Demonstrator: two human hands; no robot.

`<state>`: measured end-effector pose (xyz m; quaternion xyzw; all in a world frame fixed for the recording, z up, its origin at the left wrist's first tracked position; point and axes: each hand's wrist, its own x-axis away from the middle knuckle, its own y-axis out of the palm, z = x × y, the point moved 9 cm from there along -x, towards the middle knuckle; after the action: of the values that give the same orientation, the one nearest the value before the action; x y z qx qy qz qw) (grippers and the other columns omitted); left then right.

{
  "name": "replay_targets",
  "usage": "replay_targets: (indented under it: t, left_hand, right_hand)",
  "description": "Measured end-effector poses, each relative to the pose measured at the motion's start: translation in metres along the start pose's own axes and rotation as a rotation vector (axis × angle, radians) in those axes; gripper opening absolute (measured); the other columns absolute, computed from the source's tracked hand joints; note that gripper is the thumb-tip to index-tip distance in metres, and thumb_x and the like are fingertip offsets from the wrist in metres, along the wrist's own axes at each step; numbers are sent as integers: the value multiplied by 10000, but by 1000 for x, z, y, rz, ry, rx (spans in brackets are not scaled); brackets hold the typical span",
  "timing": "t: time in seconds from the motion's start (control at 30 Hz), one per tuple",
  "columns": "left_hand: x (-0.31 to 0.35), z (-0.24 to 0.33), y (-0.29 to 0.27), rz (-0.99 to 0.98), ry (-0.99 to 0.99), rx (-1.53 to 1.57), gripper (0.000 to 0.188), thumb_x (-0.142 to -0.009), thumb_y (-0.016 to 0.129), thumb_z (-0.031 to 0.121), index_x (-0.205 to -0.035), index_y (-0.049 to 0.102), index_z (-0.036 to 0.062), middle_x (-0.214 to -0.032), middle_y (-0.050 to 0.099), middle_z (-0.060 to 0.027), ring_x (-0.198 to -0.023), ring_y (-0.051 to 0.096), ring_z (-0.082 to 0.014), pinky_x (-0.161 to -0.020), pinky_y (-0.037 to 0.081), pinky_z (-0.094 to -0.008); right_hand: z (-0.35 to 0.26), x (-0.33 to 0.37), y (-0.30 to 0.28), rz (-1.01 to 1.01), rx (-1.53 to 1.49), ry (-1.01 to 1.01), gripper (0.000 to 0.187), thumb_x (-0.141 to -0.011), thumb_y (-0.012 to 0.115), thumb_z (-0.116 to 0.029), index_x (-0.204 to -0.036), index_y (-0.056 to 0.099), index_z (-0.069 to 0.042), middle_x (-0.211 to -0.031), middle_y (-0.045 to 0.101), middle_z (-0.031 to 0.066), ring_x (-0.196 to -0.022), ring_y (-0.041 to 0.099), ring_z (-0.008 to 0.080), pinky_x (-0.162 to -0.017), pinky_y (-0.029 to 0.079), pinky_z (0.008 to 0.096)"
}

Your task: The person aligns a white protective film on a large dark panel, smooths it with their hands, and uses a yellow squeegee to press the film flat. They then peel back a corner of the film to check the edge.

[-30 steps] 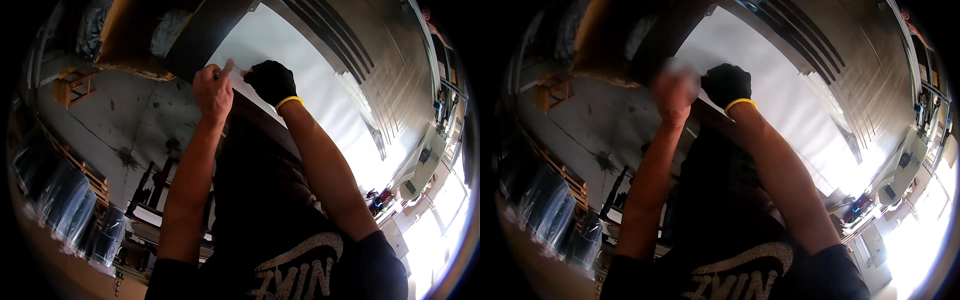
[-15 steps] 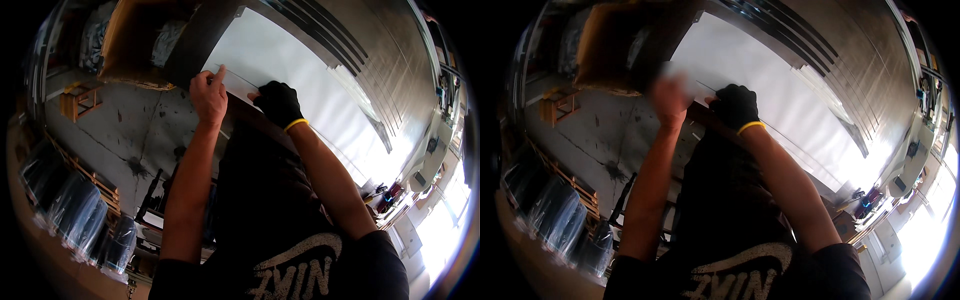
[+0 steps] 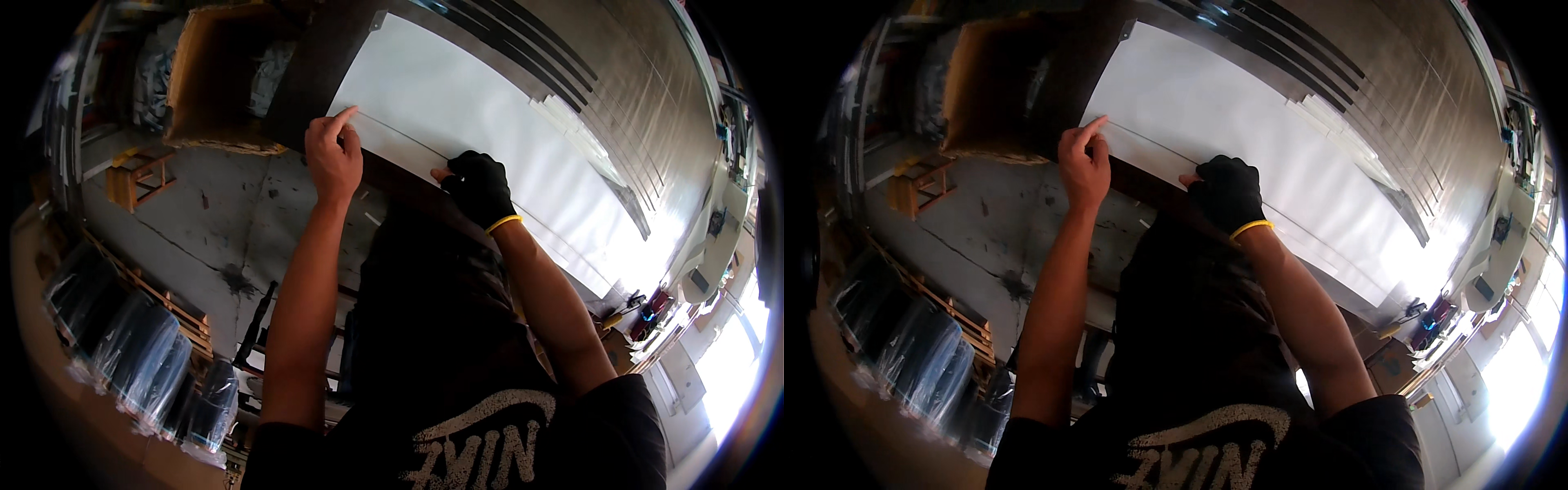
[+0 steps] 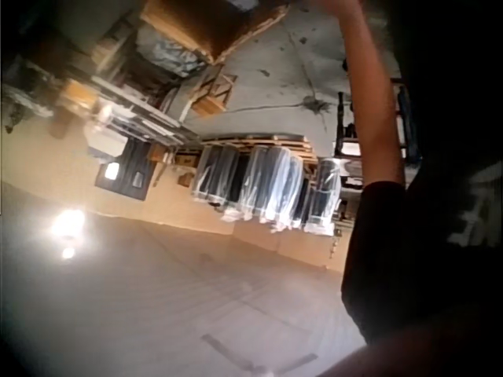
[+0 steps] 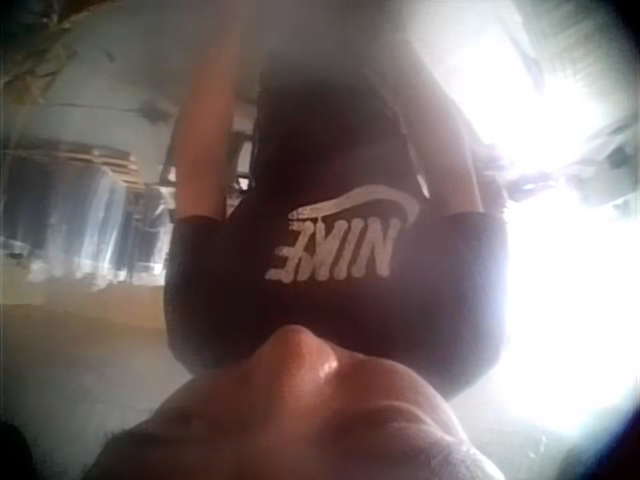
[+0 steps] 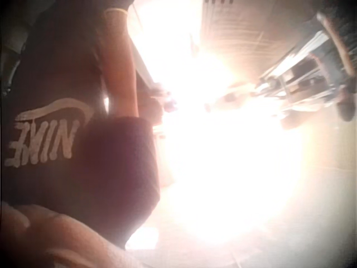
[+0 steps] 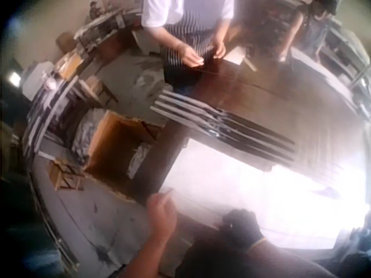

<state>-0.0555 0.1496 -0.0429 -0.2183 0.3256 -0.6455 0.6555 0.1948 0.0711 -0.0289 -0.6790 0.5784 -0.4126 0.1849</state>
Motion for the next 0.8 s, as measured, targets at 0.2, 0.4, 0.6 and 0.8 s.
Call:
replay_targets:
  t: [0.2,0.4,0.6,0.8]
  left_hand:
    - [-8,-15,6,-109,-214,112,283,-1013,625,70,-1218,807,140,-1060,648,-80,-970,635,-255,-901,544,-423]
    - [-14,-27,9,-132,-282,242,305,-985,633,75,-1272,737,68,-1055,671,-82,-927,651,-229,-893,555,-409]
    - [-9,-21,7,-137,-286,246,318,-987,649,54,-1303,686,40,-1102,686,-100,-950,659,-241,-895,550,-421]
    - [12,7,-10,73,112,13,324,-1020,705,73,-1336,659,22,-1150,684,-104,-971,669,-228,-882,559,-387]
  right_hand:
    - [8,0,5,16,-7,13,366,-950,808,-430,-850,818,-78,-882,767,134,-882,739,352,-792,569,458]
    - [3,-1,3,-32,20,53,357,-953,819,-418,-888,827,-67,-908,771,142,-896,743,353,-804,572,445]
    - [7,-1,4,-23,8,50,378,-955,782,-457,-858,839,-96,-912,774,146,-909,742,362,-813,566,471]
    - [7,-2,4,-17,-35,58,345,-923,833,-434,-881,843,-92,-914,782,145,-900,745,359,-825,576,457]
